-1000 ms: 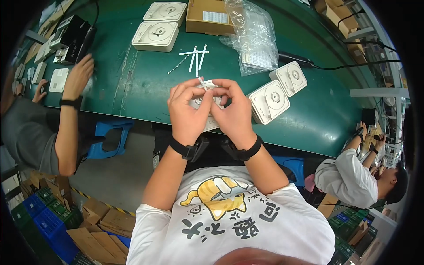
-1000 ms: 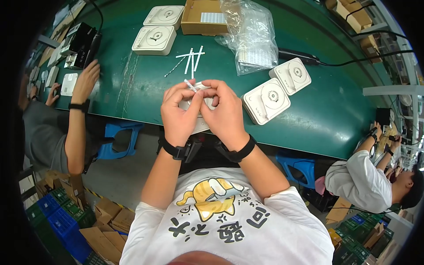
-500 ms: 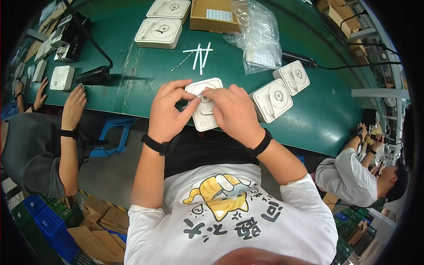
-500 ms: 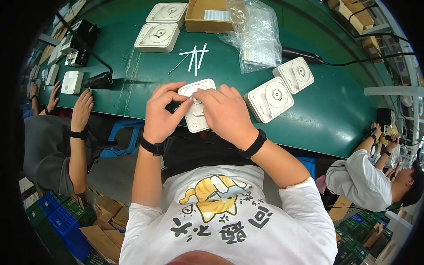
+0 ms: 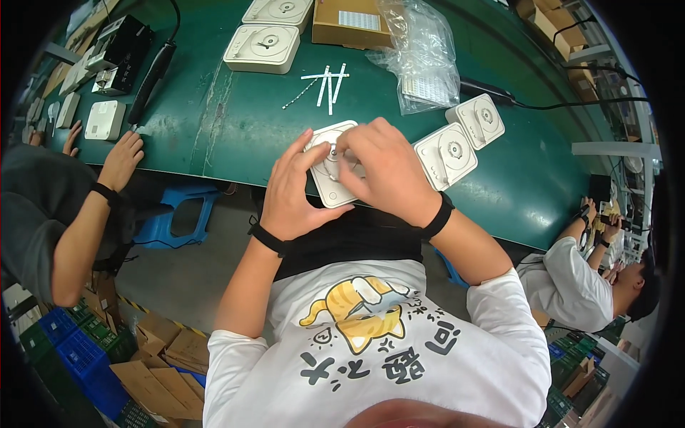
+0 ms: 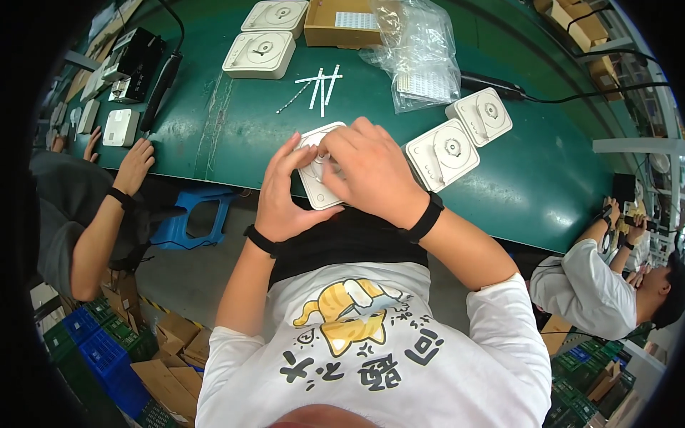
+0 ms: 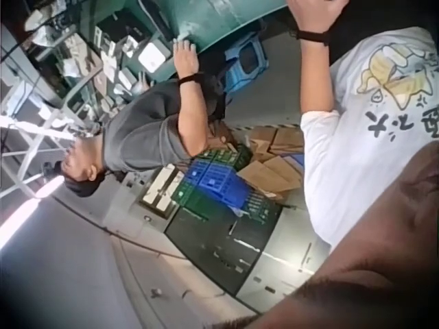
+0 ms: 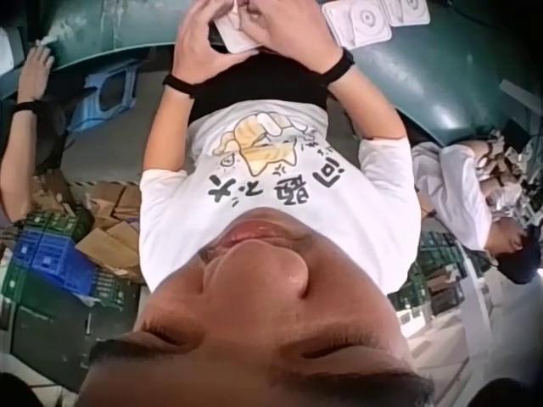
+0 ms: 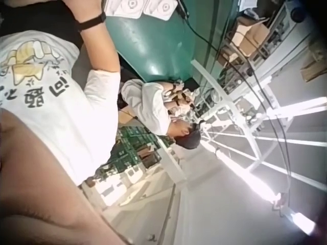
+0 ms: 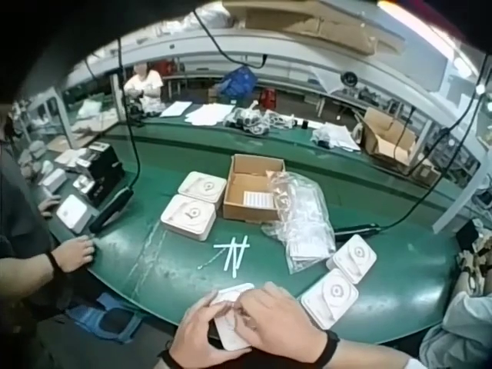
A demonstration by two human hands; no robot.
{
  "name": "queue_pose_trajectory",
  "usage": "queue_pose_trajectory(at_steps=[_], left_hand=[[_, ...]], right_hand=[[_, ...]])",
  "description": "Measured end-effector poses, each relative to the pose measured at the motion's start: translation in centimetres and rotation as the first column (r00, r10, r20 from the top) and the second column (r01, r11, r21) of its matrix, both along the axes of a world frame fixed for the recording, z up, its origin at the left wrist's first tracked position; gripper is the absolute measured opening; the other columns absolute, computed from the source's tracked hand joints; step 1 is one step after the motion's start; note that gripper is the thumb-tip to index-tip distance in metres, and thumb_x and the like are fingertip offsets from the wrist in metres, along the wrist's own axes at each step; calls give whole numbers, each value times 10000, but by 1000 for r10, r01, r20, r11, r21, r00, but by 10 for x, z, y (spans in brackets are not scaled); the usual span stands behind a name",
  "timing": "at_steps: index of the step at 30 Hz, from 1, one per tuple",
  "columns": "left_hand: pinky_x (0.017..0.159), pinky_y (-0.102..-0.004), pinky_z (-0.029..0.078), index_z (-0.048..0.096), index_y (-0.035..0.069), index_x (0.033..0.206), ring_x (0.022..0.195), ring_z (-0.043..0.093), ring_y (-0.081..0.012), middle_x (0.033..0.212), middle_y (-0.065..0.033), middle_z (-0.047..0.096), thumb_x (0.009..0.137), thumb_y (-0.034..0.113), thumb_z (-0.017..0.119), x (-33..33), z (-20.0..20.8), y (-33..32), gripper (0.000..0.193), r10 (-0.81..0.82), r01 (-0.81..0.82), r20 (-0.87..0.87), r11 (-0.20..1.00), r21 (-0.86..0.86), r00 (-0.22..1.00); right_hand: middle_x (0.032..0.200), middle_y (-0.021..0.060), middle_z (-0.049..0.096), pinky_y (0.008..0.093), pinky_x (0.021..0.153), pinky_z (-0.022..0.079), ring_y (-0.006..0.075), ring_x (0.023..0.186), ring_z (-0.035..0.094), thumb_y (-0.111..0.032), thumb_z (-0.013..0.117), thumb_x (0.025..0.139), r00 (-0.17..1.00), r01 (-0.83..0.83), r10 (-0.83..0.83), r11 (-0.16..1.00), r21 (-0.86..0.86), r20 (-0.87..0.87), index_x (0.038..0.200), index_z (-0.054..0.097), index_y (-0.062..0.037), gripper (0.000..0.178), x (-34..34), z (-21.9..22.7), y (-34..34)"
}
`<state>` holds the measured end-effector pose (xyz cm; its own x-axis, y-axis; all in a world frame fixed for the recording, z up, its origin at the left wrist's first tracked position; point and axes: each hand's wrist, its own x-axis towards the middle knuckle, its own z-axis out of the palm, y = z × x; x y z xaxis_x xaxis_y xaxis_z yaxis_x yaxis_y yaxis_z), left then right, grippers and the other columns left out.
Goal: The person assembles electronic devices by placing a circular component into a white plastic housing and inserting a small light strip. They repeat this process for several units, occasionally stopping to separate a stack of light strips before continuing the assembly.
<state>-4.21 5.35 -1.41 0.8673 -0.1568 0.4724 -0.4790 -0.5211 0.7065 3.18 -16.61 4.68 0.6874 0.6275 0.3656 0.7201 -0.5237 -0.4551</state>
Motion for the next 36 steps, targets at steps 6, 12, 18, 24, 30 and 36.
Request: queue_pose_trajectory(at_steps=[6,12,18,24,30,36], left_hand=[[1305,-555,463,530,106,1665,1686,524,-403,1556,-151,767,705,329,1139,-3,-8,-1,1159,19,-19,0,1000,9,1000],[1253,-535,568,574,66,1653,1634,572,-469,1587,-154,749,698,288,1148,0,-6,5,1137,-8,1,89,997,71,996],[1164,-512,597,744,96,1513,1631,585,-421,1572,-91,755,739,360,1105,2,0,9,895,-10,-9,97,979,202,995],[1147,-503,610,794,134,1470,1588,623,-400,1516,-65,775,766,404,1065,4,13,7,801,-17,-35,135,927,373,991],[1151,-516,616,792,163,1502,1533,650,-400,1474,-66,782,787,446,1031,7,21,8,805,-55,23,70,916,401,996],[1168,-537,607,767,171,1540,1553,632,-413,1495,-80,774,816,422,1012,7,33,10,805,-86,21,102,854,519,991]], right_hand=[[1021,95,711,451,894,565,334,1010,689,-244,937,907,966,18,-48,993,-120,-253,933,818,-82,203,2,13,12],[1054,90,704,451,880,577,326,1012,678,-179,921,900,949,-19,-4,997,-69,-315,946,814,-61,165,23,12,-12],[1127,101,736,434,891,591,324,1055,700,-115,883,892,975,-53,56,998,16,-214,945,787,-45,130,24,7,-15],[1337,128,761,386,933,593,301,1106,712,-112,866,884,984,23,10,983,182,-180,990,773,-45,156,23,-15,-13],[1479,146,751,347,952,570,235,1116,707,-118,849,901,883,76,67,956,283,-464,1069,782,-51,193,25,-27,-19],[1460,146,756,337,953,563,200,1095,706,-111,852,919,865,103,85,935,339,-495,1082,788,-48,186,23,-32,-21]])
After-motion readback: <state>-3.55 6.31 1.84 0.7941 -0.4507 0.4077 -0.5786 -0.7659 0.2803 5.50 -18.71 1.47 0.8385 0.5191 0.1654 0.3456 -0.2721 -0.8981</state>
